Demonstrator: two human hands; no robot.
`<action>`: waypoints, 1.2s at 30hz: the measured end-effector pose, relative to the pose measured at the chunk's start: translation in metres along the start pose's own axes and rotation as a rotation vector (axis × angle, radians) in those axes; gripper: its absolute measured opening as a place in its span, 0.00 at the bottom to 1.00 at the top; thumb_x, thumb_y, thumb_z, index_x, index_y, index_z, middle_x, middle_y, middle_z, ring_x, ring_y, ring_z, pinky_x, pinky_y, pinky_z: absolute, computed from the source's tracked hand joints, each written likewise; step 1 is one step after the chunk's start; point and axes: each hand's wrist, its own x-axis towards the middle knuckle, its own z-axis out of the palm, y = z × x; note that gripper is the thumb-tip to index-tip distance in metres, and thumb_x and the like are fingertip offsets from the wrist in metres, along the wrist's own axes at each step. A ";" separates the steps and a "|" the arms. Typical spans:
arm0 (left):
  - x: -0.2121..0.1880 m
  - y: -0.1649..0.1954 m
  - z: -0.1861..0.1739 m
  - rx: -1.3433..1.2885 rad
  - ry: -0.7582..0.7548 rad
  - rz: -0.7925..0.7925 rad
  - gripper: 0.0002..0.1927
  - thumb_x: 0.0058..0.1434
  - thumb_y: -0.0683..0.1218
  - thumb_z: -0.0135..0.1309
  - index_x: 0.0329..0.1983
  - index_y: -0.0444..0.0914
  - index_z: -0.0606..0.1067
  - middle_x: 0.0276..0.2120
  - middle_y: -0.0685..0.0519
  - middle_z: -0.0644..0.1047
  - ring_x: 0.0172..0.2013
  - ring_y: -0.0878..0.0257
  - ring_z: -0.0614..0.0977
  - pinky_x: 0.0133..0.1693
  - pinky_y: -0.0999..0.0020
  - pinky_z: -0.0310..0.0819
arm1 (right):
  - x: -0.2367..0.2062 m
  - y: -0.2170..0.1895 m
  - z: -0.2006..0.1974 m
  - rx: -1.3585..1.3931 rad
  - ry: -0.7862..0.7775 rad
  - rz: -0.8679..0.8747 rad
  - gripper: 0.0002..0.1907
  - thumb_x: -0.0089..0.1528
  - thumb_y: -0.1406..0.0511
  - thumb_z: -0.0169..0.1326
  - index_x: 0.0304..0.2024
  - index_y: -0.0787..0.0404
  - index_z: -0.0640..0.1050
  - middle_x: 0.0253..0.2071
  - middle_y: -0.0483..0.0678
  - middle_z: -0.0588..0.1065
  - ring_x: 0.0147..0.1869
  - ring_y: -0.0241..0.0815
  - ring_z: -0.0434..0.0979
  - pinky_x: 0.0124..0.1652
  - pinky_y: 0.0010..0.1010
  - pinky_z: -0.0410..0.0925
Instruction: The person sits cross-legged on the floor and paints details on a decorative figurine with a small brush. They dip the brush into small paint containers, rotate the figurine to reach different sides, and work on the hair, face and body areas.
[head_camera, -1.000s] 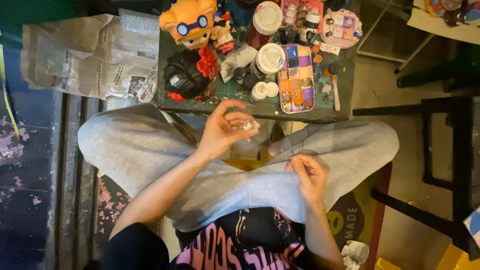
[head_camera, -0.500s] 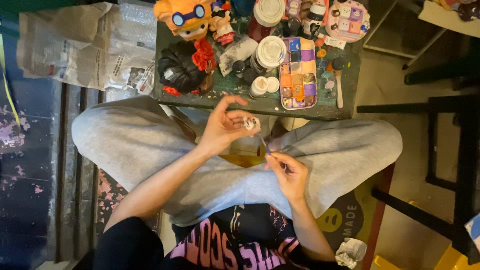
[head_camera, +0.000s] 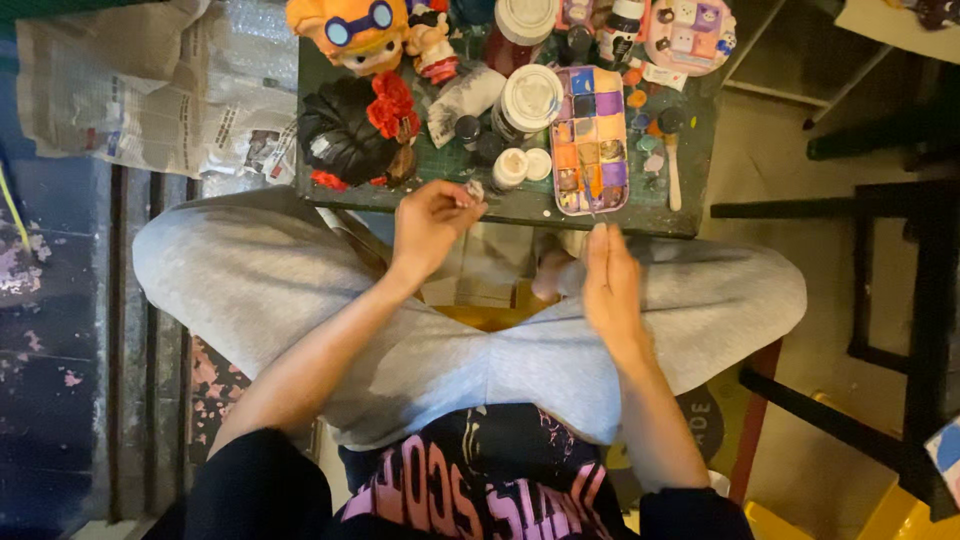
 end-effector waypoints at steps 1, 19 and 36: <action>0.001 0.001 -0.001 -0.026 0.008 -0.002 0.11 0.59 0.35 0.65 0.42 0.31 0.76 0.40 0.48 0.82 0.42 0.64 0.84 0.47 0.71 0.82 | 0.003 -0.011 -0.003 -0.062 0.006 0.015 0.20 0.79 0.58 0.45 0.41 0.68 0.73 0.29 0.53 0.67 0.34 0.40 0.65 0.35 0.32 0.63; -0.022 0.016 0.003 0.524 0.001 0.307 0.29 0.60 0.41 0.63 0.65 0.37 0.71 0.56 0.45 0.72 0.44 0.55 0.81 0.45 0.62 0.79 | 0.058 -0.033 0.002 -0.025 -0.020 -0.128 0.15 0.71 0.59 0.55 0.48 0.63 0.68 0.41 0.54 0.71 0.45 0.48 0.71 0.46 0.41 0.66; 0.016 0.037 0.027 0.869 0.000 0.244 0.32 0.59 0.65 0.62 0.51 0.36 0.75 0.17 0.49 0.78 0.22 0.47 0.82 0.31 0.50 0.76 | 0.081 -0.088 0.031 -0.338 -0.068 -0.553 0.38 0.53 0.65 0.71 0.64 0.63 0.70 0.59 0.60 0.65 0.65 0.60 0.58 0.61 0.48 0.52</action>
